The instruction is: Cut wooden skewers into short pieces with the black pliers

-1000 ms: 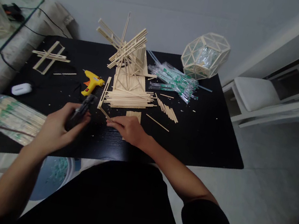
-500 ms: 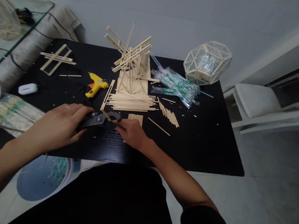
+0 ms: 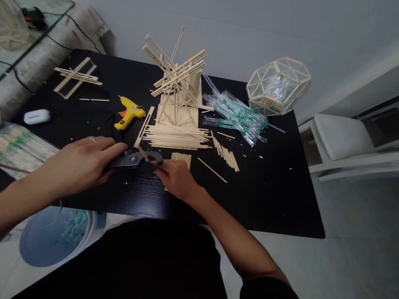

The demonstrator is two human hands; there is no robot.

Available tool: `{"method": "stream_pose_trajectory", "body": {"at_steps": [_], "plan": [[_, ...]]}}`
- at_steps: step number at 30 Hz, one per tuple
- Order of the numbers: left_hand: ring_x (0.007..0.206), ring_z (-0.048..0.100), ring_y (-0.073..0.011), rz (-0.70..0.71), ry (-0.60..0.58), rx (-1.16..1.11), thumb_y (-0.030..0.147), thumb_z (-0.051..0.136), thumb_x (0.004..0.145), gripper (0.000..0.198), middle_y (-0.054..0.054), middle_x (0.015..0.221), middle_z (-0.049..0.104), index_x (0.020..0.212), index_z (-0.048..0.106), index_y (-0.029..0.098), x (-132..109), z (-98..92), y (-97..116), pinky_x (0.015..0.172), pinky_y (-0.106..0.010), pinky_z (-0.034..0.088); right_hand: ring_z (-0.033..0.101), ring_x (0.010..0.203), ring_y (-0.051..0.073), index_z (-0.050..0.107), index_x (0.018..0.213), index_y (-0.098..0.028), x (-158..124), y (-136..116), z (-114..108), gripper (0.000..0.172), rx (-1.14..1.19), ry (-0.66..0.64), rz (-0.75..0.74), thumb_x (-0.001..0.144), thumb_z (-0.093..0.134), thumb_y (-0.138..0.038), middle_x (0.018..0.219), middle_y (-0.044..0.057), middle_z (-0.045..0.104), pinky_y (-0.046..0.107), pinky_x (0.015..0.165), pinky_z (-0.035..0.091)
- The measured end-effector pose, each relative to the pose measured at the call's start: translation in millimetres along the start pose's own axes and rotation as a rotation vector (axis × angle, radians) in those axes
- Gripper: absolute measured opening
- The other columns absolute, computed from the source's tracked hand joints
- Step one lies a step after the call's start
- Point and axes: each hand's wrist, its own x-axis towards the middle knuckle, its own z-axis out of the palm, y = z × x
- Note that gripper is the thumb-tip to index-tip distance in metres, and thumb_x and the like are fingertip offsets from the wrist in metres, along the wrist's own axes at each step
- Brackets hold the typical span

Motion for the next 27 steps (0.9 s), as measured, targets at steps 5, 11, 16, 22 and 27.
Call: {"method": "stream_pose_trajectory", "body": {"at_steps": [5,11,16,22,27], "plan": [[0.081,0.068,-0.0293,-0.040,-0.056,0.026,0.009,0.055,0.081,0.026,-0.010,0.090,0.065,0.105,0.061,0.018,2.2,-0.2,1.6,0.077,-0.040,0.054,0.060,0.058,0.012,0.076,0.082,-0.016,0.2,0.9,1.8,0.041,0.002,0.036,-0.017,0.106,0.054,-0.041,0.068,0.003,0.070,0.023,0.060,0.042],[0.079,0.068,-0.0292,-0.052,-0.050,0.023,0.007,0.049,0.085,0.025,-0.009,0.086,0.064,0.104,0.061,0.019,1.9,1.1,2.1,0.072,-0.039,0.053,0.059,0.057,0.012,0.075,0.078,-0.017,-1.8,2.3,3.2,0.041,-0.014,0.035,0.007,0.105,0.057,-0.042,0.066,0.002,0.069,0.023,0.059,0.041],[0.079,0.068,-0.0283,-0.040,-0.032,0.053,0.007,0.049,0.085,0.026,-0.009,0.085,0.064,0.105,0.061,0.020,0.4,1.5,2.9,0.073,-0.039,0.053,0.059,0.057,0.012,0.075,0.083,-0.015,-3.3,3.9,4.0,0.031,-0.049,0.018,-0.005,0.104,0.059,-0.031,0.067,0.002,0.069,0.024,0.059,0.039],[0.078,0.068,-0.0283,-0.043,-0.024,0.048,0.006,0.048,0.085,0.025,-0.008,0.083,0.063,0.104,0.059,0.019,-0.6,1.5,3.5,0.070,-0.038,0.053,0.059,0.059,0.012,0.075,0.083,-0.015,-2.8,4.9,4.0,0.035,-0.064,0.015,-0.029,0.106,0.056,-0.033,0.068,0.003,0.068,0.024,0.059,0.038],[0.074,0.068,-0.0273,-0.060,-0.034,0.037,0.008,0.048,0.087,0.024,-0.006,0.081,0.062,0.104,0.059,0.020,-1.6,2.2,3.3,0.064,-0.036,0.049,0.055,0.055,0.011,0.075,0.080,-0.015,-2.7,2.0,3.7,0.042,-0.045,0.045,-0.004,0.105,0.056,-0.043,0.064,0.001,0.067,0.024,0.057,0.037]]}}
